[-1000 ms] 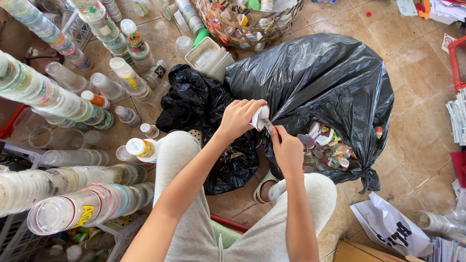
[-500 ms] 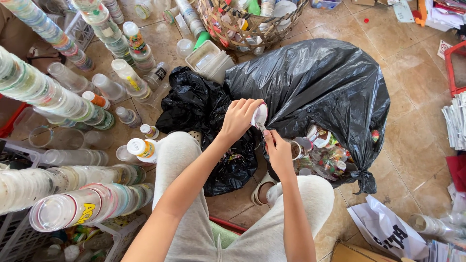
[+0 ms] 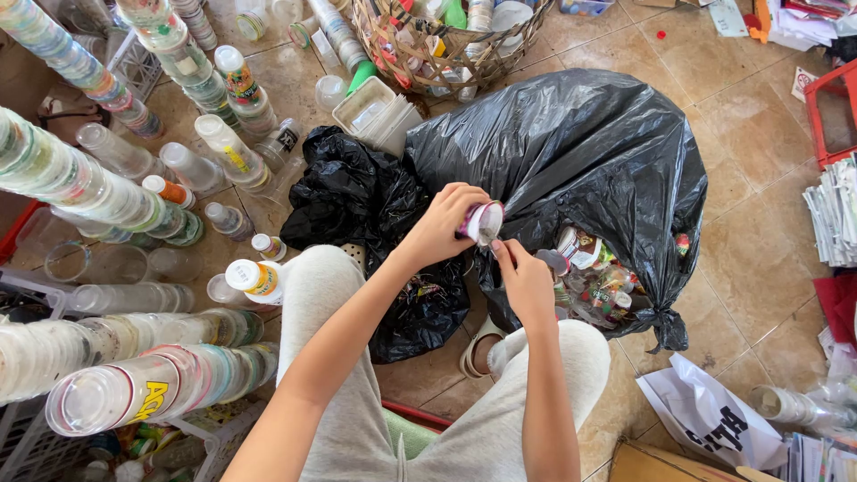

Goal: Processing plastic cups for recycling by cutting off labels and sorting them into bags

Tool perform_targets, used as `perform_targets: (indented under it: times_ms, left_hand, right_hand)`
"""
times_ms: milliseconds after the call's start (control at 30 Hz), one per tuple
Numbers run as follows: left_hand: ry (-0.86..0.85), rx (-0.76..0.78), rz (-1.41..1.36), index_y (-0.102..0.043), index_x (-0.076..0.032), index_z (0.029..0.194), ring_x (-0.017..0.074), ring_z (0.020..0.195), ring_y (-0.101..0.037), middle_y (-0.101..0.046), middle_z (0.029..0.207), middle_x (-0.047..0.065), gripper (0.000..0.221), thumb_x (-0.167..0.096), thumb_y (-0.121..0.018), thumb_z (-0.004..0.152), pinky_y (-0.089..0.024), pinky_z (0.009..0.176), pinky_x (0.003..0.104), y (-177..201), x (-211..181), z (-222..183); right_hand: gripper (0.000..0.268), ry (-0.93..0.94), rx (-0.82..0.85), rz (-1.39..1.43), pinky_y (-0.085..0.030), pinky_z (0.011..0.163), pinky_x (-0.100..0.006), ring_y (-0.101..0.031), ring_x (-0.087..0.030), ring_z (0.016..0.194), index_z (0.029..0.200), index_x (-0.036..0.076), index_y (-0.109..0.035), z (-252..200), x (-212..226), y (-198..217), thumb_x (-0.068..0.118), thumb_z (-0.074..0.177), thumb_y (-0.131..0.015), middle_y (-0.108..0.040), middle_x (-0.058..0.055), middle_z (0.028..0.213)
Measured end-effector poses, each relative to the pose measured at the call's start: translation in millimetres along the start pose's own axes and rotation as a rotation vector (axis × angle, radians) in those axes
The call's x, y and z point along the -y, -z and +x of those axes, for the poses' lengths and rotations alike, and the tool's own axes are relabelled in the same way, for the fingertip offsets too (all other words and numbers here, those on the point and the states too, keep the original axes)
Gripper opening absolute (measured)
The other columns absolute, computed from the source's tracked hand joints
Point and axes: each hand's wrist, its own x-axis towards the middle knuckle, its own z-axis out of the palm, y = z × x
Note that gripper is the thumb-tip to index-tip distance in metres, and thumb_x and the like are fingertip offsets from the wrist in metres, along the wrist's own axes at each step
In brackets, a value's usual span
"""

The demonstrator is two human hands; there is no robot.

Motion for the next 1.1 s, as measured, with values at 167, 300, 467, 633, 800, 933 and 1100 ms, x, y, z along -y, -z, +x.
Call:
perform_targets:
  times_ms: [167,300,467,633,800,933,1100]
  left_hand:
    - [0.069,0.025,0.207,-0.054,-0.016,0.121,0.0221,0.105,-0.062,-0.069,0.106,0.0,0.058,-0.019,-0.079,0.069,-0.038,0.093,0.036,5,1,0]
    - [-0.127,-0.152,0.516,-0.062,-0.023,0.113,0.0149,0.092,-0.055,-0.059,0.09,-0.006,0.029,-0.021,-0.067,0.085,-0.036,0.09,0.032,8,-3,5]
    - [-0.189,-0.319,0.625,-0.066,-0.025,0.111,0.0165,0.103,-0.054,-0.061,0.102,-0.005,0.016,-0.02,-0.061,0.096,-0.039,0.097,0.036,-6,-5,3]
    - [-0.223,-0.494,0.691,-0.067,-0.024,0.114,0.0205,0.105,-0.058,-0.063,0.106,-0.001,0.021,-0.012,-0.053,0.104,-0.039,0.1,0.038,-23,4,-3]
    - [-0.142,-0.541,0.649,-0.066,-0.016,0.121,0.0233,0.106,-0.06,-0.064,0.109,0.003,0.025,-0.007,-0.052,0.102,-0.038,0.102,0.039,-24,2,-1]
    - [-0.096,-0.492,0.439,-0.065,-0.01,0.119,0.0265,0.102,-0.06,-0.063,0.103,0.005,0.033,-0.004,-0.064,0.086,-0.042,0.105,0.043,-23,-1,0]
    - [0.295,-0.161,-0.16,-0.063,-0.015,0.122,0.0368,0.099,-0.07,-0.073,0.103,0.009,0.067,-0.031,-0.09,0.063,-0.054,0.089,0.047,-26,9,-9]
  right_hand:
    - [0.049,-0.004,0.0,-0.104,-0.052,0.079,-0.058,-0.069,-0.05,0.084,0.111,0.016,-0.068,-5,20,-17,0.057,0.107,-0.041,-0.071,-0.026,0.077]
    - [0.047,-0.003,0.028,0.022,-0.053,0.071,-0.054,-0.069,-0.048,0.074,0.103,0.014,-0.066,1,10,-35,0.054,0.108,-0.042,-0.067,-0.023,0.068]
    - [0.046,-0.035,0.072,0.265,-0.052,0.061,-0.043,-0.061,-0.03,0.052,0.092,0.012,-0.063,4,0,-49,0.048,0.109,-0.041,-0.059,-0.012,0.055]
    - [0.048,-0.098,0.174,0.518,-0.049,0.035,-0.029,-0.058,-0.017,0.039,0.09,0.012,-0.063,16,-27,-77,0.05,0.108,-0.041,-0.058,-0.005,0.054]
    - [0.039,-0.217,0.207,0.879,-0.044,0.034,-0.021,-0.05,-0.01,0.041,0.097,0.01,-0.057,3,4,-61,0.042,0.11,-0.038,-0.047,-0.001,0.057]
    - [0.03,-0.133,0.053,0.876,-0.047,0.04,-0.02,-0.054,-0.009,0.047,0.103,0.011,-0.053,10,-7,-50,0.037,0.11,-0.04,-0.051,0.0,0.063]
    - [0.026,0.206,-0.219,0.414,-0.05,0.051,-0.029,-0.061,-0.017,0.049,0.104,0.007,-0.059,5,0,-30,0.029,0.112,-0.047,-0.062,-0.007,0.061]
